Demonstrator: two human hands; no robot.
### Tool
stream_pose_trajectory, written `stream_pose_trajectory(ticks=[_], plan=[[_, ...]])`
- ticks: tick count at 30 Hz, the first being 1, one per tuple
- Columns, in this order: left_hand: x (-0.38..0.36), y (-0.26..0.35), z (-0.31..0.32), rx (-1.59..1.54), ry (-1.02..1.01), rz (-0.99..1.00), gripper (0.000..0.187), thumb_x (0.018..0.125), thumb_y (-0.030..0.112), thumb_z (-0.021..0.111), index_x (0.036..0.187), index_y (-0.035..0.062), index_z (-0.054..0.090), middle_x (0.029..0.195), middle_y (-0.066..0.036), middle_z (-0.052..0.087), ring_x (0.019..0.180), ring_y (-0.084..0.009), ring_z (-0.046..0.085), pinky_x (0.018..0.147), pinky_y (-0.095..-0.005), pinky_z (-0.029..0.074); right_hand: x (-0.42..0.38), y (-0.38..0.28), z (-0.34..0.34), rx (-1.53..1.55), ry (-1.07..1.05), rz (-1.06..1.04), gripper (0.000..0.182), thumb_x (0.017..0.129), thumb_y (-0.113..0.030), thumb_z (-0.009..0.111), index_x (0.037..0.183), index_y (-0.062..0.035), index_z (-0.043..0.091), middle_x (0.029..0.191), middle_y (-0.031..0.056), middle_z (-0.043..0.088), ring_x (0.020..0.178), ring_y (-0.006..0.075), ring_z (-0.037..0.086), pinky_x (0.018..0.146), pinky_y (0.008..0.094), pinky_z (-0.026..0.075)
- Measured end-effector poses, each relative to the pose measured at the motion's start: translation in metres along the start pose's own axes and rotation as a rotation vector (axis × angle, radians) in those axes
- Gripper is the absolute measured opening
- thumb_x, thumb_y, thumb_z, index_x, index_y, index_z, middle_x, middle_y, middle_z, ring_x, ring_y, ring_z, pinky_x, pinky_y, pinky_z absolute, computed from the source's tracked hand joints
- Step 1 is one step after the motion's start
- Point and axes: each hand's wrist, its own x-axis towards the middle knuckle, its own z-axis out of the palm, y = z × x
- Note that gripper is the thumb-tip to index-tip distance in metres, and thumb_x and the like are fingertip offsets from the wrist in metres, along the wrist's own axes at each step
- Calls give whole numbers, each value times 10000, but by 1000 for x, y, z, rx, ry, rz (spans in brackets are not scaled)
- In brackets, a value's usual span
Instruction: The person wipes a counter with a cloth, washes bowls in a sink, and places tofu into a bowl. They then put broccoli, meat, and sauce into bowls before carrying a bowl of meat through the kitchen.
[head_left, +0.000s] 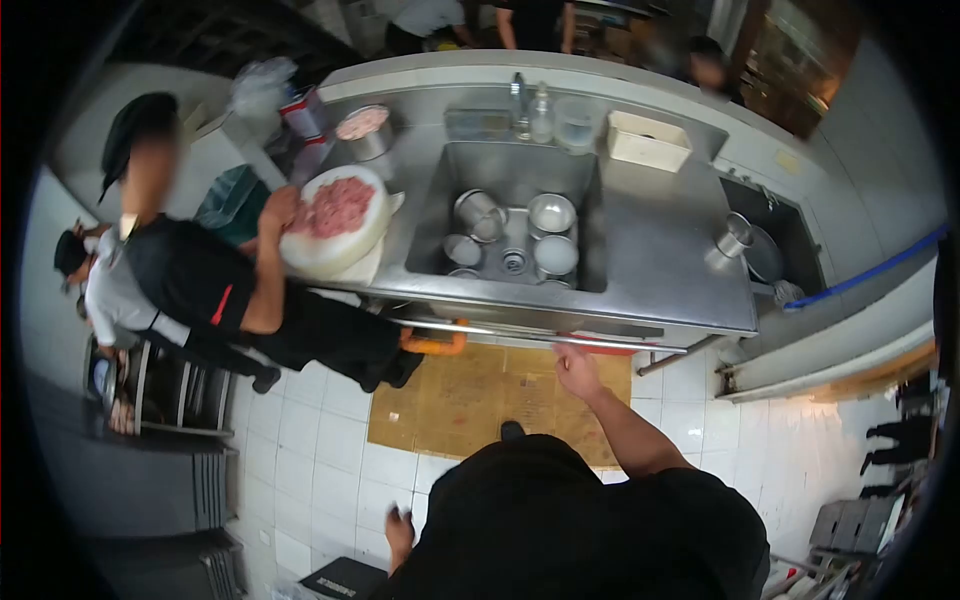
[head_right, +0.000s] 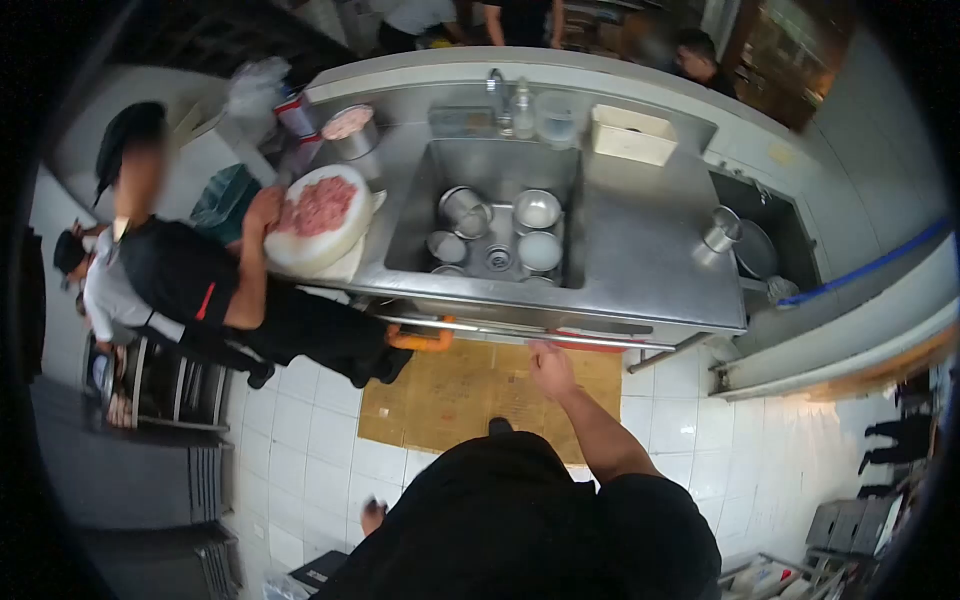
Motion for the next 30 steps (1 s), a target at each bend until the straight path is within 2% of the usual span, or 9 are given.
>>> stream_pose_trajectory(ticks=[3, 5, 7, 8, 12, 18, 24, 27, 30], plan=[[96, 280, -11, 212, -140, 317, 444, 884, 208, 655, 1249, -31, 576, 1182, -247, 641, 1145, -382, 599, 980, -425, 463, 41, 10, -51, -71, 341, -29, 436, 786, -31, 610, 1216, -89, 573, 1162, 162, 601, 1085, 376, 570, 919, 435, 477], [159, 373, 20, 237, -212, 703, 395, 895, 184, 634, 1235, -12, 591, 1192, -235, 635, 1107, -402, 608, 958, -426, 475, 59, 34, -78, -201, 595, -3, 496, 771, -4, 617, 1255, -93, 549, 1208, 171, 562, 1084, 379, 560, 905, 433, 484], [192, 482, 57, 193, -355, 869, 365, 894, 179, 632, 1208, -5, 606, 1154, -234, 639, 1049, -406, 625, 892, -419, 506, 63, 64, -102, -225, 640, 122, 515, 773, -4, 613, 1275, -78, 527, 1227, 177, 544, 1082, 372, 558, 921, 435, 475], [196, 534, 72, 197, -439, 802, 348, 890, 173, 635, 1188, -7, 611, 1143, -229, 643, 1045, -403, 621, 888, -423, 500, 65, 77, -112, -233, 658, 177, 524, 774, -4, 610, 1285, -70, 516, 1237, 180, 536, 1081, 369, 557, 930, 435, 470], [253, 665, 167, 257, -501, 1182, 434, 858, 224, 665, 1229, 12, 592, 1272, -192, 589, 1227, -375, 513, 1040, -416, 412, 74, 75, -150, -82, 599, 404, 479, 792, -21, 613, 1263, -50, 530, 1223, 192, 550, 1108, 362, 559, 923, 420, 480], [345, 828, 289, 855, -397, 1374, 664, 902, 278, 570, 1465, 2, 349, 1567, -195, 268, 1487, -353, 150, 1189, -537, 144, 148, 61, -133, -124, 566, 512, 481, 780, -5, 624, 1252, -61, 548, 1172, 167, 573, 979, 319, 615, 836, 402, 511], [463, 909, 415, 1470, 178, 1605, 681, 930, 275, 432, 1506, -38, 249, 1604, -190, 184, 1505, -354, 73, 1181, -576, 101, 285, 3, -157, -191, 317, 233, 451, 788, -56, 652, 1230, -85, 569, 1246, 173, 566, 1143, 388, 552, 973, 433, 468], [514, 904, 451, 1347, 77, 1294, 739, 907, 326, 518, 1510, -13, 259, 1590, -214, 201, 1488, -380, 116, 1174, -600, 82, 353, 11, -199, -204, 350, 156, 398, 793, -63, 643, 1188, -80, 590, 1162, 182, 597, 1092, 381, 574, 923, 439, 479], [512, 905, 431, 762, -260, 920, 792, 861, 375, 605, 1488, -13, 315, 1560, -249, 253, 1460, -384, 214, 1173, -590, 123, 417, 30, -228, -181, 374, 161, 353, 803, -76, 629, 1155, -76, 608, 1033, 166, 634, 966, 366, 622, 834, 447, 506]])
